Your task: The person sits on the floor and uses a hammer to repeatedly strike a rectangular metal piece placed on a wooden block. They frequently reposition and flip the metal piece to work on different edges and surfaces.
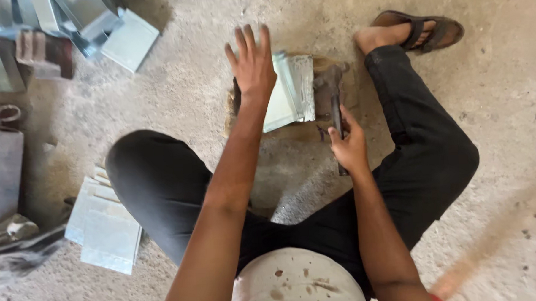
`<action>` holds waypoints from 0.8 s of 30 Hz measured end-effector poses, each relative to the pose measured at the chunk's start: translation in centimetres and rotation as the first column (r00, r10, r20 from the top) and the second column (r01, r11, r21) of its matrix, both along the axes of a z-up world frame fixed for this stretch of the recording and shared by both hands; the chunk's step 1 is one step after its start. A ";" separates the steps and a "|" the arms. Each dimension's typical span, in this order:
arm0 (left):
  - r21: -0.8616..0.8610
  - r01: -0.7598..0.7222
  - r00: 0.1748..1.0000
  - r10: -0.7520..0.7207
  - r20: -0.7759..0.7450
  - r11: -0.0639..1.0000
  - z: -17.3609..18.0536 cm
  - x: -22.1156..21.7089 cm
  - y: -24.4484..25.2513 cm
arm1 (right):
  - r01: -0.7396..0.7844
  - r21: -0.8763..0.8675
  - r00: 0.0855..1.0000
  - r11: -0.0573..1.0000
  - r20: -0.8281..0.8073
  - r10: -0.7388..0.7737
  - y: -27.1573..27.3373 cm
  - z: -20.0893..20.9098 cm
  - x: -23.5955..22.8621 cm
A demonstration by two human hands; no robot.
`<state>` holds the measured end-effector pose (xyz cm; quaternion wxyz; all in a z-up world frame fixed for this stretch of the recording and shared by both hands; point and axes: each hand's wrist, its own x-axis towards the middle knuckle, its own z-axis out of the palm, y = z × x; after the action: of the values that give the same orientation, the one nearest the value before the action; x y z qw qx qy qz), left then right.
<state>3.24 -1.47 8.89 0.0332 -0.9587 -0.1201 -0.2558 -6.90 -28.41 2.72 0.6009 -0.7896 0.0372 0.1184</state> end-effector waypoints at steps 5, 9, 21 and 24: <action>-0.215 0.451 0.815 -0.498 -0.295 0.866 -4.6 -2.1 -0.7 | -0.054 -0.054 0.988 0.997 0.145 0.061 -0.6 -0.8 0.4; -0.153 0.231 0.627 -0.267 -0.732 0.961 -6.2 -1.0 -0.3 | -0.011 -0.184 0.986 0.983 0.163 0.041 0.3 2.7 -0.3; -0.294 0.277 0.882 -0.364 -0.300 0.915 -11.0 -1.3 2.2 | -0.123 -0.150 0.851 0.981 0.492 0.182 2.8 11.5 -1.5; -0.307 0.271 0.879 -0.365 -0.307 0.912 -12.1 -1.0 2.0 | -0.204 -0.331 0.834 0.921 0.434 0.341 4.2 10.4 0.5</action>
<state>2.27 0.51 -3.26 -0.1116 -0.9917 0.0164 -0.0616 -6.44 -24.25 13.17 0.4537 -0.8655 -0.2122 -0.0035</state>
